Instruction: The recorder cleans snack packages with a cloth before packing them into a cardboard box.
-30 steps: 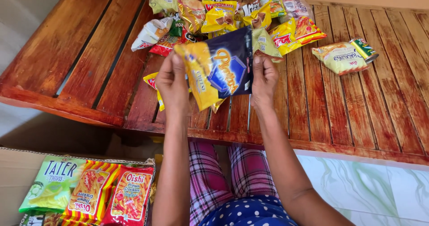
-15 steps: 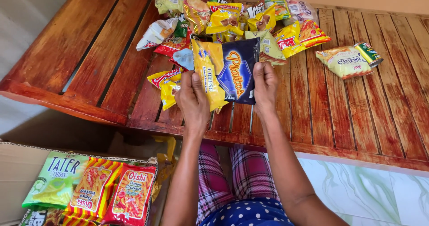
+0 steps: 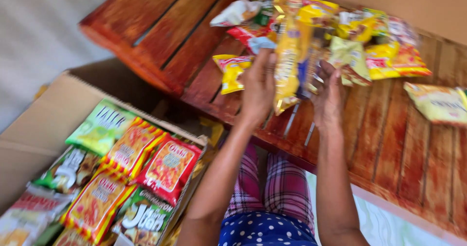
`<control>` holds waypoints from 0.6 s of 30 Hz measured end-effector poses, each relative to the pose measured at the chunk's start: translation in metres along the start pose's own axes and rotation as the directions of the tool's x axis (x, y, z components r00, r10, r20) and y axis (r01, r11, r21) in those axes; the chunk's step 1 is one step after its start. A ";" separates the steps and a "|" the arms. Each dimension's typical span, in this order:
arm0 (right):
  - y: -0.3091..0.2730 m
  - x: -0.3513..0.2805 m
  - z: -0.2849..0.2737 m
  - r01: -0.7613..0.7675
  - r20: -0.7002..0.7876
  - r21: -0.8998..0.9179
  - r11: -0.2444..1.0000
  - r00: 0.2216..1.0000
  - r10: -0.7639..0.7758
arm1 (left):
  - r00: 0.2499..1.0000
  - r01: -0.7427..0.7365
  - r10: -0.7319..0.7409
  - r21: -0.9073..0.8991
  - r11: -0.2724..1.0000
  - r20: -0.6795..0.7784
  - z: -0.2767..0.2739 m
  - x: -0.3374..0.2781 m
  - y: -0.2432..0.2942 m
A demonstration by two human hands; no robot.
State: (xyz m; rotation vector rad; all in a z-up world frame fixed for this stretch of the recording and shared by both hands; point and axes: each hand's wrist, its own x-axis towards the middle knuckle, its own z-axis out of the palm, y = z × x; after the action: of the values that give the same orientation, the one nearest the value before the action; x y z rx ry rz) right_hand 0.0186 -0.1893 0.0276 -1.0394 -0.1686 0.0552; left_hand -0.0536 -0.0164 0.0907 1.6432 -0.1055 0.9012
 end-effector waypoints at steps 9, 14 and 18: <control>0.043 0.010 -0.016 0.282 -0.015 0.098 0.954 0.959 -0.282 | 0.995 0.093 -0.096 -0.129 0.987 -0.016 0.002 -0.005 -0.023; 0.016 -0.003 0.008 0.034 0.048 0.338 0.940 0.997 -0.054 | 0.986 0.156 -0.166 -0.446 0.882 0.016 0.001 -0.006 -0.045; 0.010 -0.008 0.028 0.090 0.006 0.238 0.967 0.996 -0.094 | 0.986 0.117 -0.158 -0.431 0.895 -0.061 -0.003 -0.006 -0.061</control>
State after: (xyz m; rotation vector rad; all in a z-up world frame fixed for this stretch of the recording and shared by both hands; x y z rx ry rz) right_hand 0.0064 -0.1616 0.0320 -0.7914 -0.2202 0.0002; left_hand -0.0275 0.0024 0.0383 1.1822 -0.1105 0.7802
